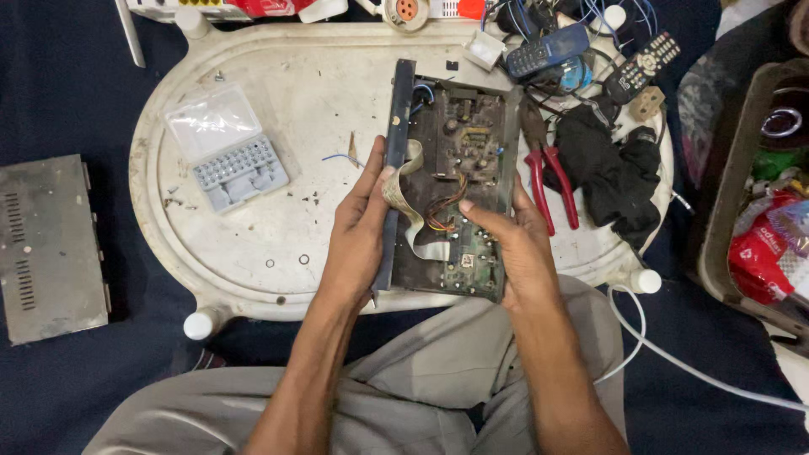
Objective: The person assembles a car stereo unit by inserting a circuit board into a metal chassis, connecting a ribbon cable, and securing a metal cover plate. The person uses a screwdriver to fasten screws and aligns components by hand.
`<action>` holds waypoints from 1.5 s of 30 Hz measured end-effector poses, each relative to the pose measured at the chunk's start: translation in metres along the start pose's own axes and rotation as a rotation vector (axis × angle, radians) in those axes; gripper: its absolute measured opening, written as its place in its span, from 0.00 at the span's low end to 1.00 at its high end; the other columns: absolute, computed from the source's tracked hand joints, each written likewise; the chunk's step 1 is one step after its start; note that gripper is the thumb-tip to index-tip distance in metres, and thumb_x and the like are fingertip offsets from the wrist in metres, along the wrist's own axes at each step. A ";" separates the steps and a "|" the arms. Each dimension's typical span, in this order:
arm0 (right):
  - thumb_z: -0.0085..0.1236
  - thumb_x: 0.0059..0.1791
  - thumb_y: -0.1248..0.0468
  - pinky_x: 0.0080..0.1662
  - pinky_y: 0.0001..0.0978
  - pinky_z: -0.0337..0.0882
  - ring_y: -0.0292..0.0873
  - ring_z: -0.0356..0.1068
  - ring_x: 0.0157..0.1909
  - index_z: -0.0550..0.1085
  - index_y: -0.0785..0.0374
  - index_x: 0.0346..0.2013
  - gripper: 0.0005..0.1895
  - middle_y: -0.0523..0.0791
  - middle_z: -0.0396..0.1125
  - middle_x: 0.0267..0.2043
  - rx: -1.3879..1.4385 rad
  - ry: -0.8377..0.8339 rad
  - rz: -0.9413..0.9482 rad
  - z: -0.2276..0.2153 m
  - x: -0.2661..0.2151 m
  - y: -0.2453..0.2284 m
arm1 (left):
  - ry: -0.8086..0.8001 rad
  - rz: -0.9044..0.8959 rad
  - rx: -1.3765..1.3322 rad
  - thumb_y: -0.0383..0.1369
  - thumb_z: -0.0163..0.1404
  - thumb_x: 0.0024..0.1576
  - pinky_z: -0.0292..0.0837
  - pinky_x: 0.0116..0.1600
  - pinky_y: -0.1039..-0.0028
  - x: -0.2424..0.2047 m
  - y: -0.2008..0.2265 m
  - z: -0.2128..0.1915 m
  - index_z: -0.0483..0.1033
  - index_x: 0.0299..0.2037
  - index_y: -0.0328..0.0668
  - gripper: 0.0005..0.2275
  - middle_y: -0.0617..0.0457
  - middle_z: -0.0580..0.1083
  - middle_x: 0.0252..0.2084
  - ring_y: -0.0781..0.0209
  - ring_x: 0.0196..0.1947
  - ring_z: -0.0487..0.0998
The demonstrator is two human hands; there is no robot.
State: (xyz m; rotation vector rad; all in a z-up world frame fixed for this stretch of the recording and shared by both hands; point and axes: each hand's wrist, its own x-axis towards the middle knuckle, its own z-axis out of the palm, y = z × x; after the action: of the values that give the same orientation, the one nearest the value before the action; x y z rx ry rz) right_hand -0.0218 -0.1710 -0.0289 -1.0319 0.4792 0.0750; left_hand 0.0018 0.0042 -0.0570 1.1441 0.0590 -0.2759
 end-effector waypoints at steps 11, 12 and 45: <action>0.61 0.45 0.72 0.46 0.36 0.78 0.42 0.76 0.45 0.67 0.66 0.63 0.31 0.49 0.73 0.49 0.003 -0.036 0.045 -0.003 0.003 0.002 | 0.040 -0.117 -0.096 0.35 0.41 0.66 0.65 0.65 0.75 0.004 -0.001 -0.001 0.52 0.75 0.40 0.26 0.47 0.70 0.67 0.63 0.61 0.71; 0.60 0.45 0.71 0.46 0.35 0.78 0.41 0.76 0.45 0.67 0.65 0.63 0.30 0.48 0.74 0.49 -0.009 -0.024 0.050 -0.005 0.001 0.002 | 0.032 -0.116 -0.091 0.35 0.42 0.66 0.65 0.64 0.74 0.003 -0.001 0.000 0.52 0.75 0.40 0.27 0.48 0.70 0.67 0.63 0.61 0.71; 0.48 0.55 0.63 0.59 0.36 0.71 0.43 0.69 0.60 0.55 0.65 0.74 0.33 0.50 0.64 0.64 0.067 -0.133 -0.186 -0.008 -0.013 -0.007 | 0.017 -0.013 0.008 0.30 0.55 0.60 0.71 0.49 0.81 0.003 0.008 0.017 0.56 0.76 0.38 0.33 0.56 0.76 0.45 0.73 0.40 0.72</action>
State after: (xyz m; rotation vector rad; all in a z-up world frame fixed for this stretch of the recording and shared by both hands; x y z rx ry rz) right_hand -0.0342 -0.1789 -0.0213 -0.9947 0.2617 -0.0373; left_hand 0.0051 -0.0091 -0.0434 1.1546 0.0810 -0.2784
